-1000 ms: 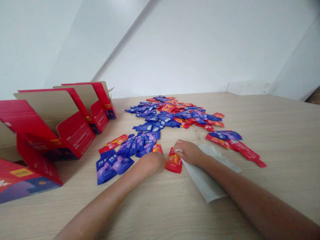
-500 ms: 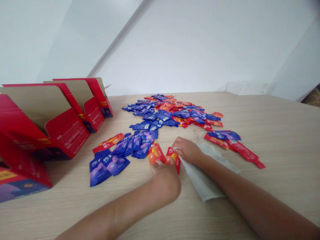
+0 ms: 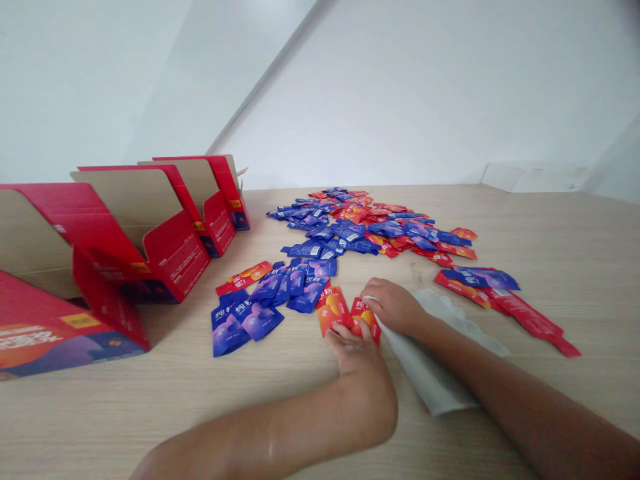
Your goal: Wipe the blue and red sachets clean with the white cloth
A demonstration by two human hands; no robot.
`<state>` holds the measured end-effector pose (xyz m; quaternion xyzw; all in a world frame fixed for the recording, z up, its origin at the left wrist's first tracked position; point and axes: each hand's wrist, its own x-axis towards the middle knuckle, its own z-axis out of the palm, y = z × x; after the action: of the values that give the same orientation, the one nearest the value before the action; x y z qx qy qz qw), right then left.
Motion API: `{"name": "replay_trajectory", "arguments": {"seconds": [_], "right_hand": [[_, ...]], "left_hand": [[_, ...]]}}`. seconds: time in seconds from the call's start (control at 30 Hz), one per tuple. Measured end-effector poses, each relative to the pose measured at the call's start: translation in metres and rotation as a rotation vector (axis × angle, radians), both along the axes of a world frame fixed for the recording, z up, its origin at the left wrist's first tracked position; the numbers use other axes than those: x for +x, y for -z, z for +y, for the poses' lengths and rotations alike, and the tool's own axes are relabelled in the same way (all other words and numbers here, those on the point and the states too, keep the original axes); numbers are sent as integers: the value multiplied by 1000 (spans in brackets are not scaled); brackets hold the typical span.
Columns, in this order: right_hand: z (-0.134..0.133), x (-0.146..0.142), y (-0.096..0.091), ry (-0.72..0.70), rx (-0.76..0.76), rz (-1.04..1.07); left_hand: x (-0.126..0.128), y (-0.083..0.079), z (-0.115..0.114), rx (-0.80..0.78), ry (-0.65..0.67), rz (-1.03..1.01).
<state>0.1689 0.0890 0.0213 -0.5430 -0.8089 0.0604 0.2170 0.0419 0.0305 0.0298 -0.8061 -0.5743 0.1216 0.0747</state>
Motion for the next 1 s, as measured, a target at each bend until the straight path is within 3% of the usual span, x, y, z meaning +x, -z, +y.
{"name": "replay_trajectory", "arguments": {"seconds": [0.2, 0.4, 0.6, 0.83, 1.0], "right_hand": [[-18, -12, -8, -271, 24, 41], [-2, 6, -2, -53, 30, 28], [-16, -11, -9, -275, 26, 11], [-1, 7, -2, -73, 30, 8], [-20, -14, -8, -252, 16, 27]], "left_hand": [[-1, 7, -5, 59, 7, -7], [1, 15, -10, 123, -22, 31], [1, 17, -10, 101, -27, -87], [3, 11, -12, 79, -27, -2], [1, 11, -14, 82, 27, 8]]}}
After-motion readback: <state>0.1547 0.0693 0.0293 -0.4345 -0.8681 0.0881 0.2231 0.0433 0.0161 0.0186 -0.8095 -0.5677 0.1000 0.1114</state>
